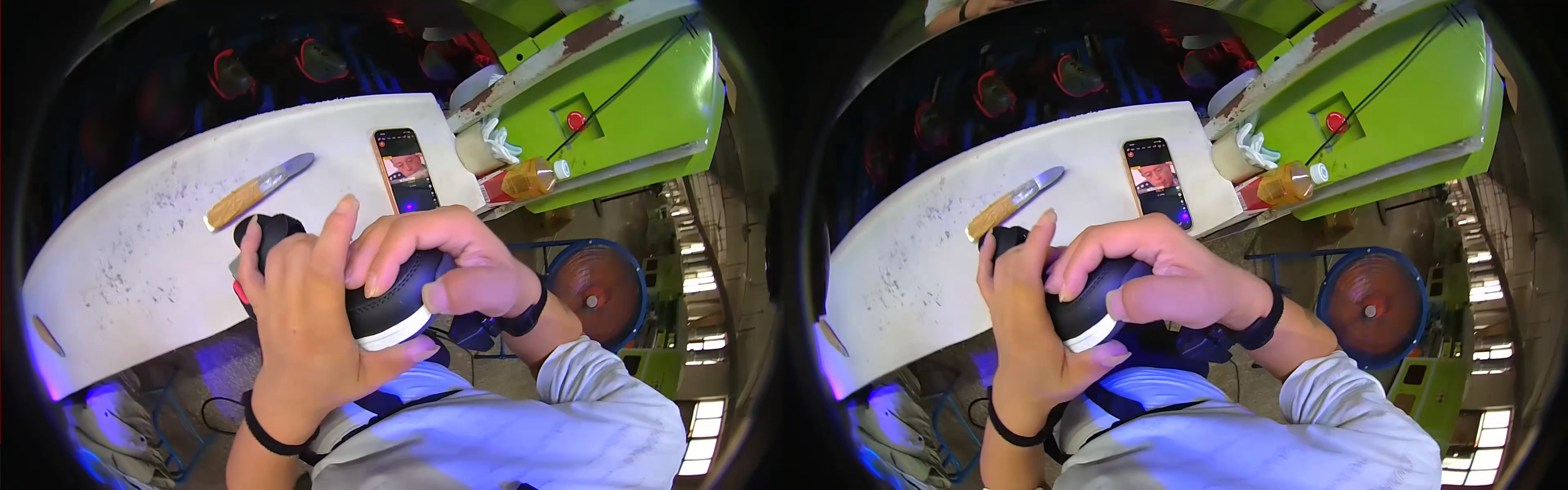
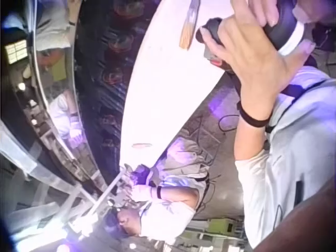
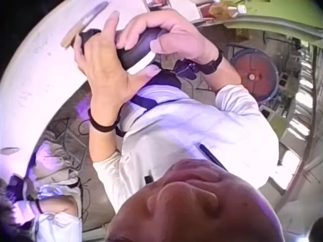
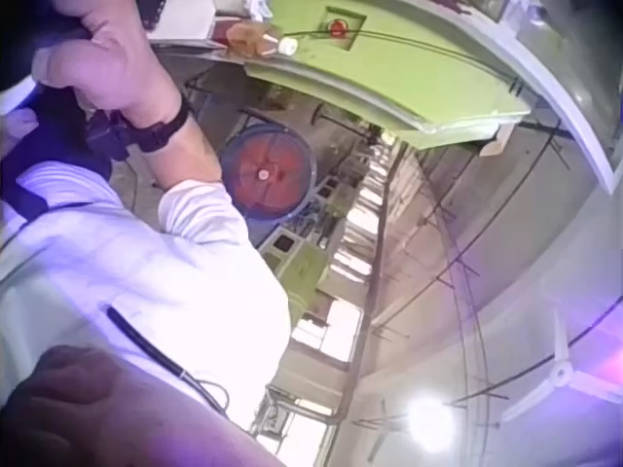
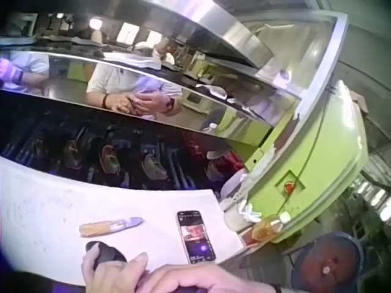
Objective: Manually assembling and inspecting shoe components on an industrial line.
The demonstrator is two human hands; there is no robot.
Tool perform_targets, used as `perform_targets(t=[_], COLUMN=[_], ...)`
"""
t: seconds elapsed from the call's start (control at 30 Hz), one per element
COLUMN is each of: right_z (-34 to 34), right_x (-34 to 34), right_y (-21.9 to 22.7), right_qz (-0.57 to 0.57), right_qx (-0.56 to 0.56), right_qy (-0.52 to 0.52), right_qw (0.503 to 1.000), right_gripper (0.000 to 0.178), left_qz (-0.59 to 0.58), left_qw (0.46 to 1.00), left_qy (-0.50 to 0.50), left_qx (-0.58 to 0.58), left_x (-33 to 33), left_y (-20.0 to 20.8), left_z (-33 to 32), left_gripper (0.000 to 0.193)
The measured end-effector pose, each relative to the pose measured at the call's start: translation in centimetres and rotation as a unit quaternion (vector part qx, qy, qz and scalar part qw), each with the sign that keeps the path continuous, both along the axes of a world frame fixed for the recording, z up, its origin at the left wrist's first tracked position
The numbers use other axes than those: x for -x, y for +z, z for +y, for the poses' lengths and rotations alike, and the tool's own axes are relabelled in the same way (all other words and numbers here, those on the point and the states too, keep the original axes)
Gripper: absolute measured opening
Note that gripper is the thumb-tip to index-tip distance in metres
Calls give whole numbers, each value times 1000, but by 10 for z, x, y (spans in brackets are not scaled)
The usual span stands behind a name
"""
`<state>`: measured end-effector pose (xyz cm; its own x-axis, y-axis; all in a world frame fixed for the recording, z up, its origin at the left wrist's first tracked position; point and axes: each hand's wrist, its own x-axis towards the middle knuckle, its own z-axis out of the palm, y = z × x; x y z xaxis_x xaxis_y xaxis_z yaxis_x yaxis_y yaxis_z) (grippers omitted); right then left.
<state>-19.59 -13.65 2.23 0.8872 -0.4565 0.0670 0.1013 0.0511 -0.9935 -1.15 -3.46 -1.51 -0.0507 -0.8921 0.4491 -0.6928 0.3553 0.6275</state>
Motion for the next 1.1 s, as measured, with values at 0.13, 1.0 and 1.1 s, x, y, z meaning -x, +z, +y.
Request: perform_targets(t=[0.13, 1.0, 1.1], right_z=[6, 106, 92], right_x=[-4, -38, -43], right_y=[9, -48, -52], right_qz=[11, -164, -196], right_qx=[106, 287, 373], right_qy=[-14, -150, -174], right_qw=[994, 932, 890], right_gripper=[38, 40, 43], left_qz=[14, 157, 118], left_qw=[999, 975, 983], left_qy=[2, 152, 139], left_qx=[29, -28, -2], left_x=[0, 14, 1], left_y=[-6, 45, 32], left_z=[3, 115, 124], left_gripper=[113, 60, 56])
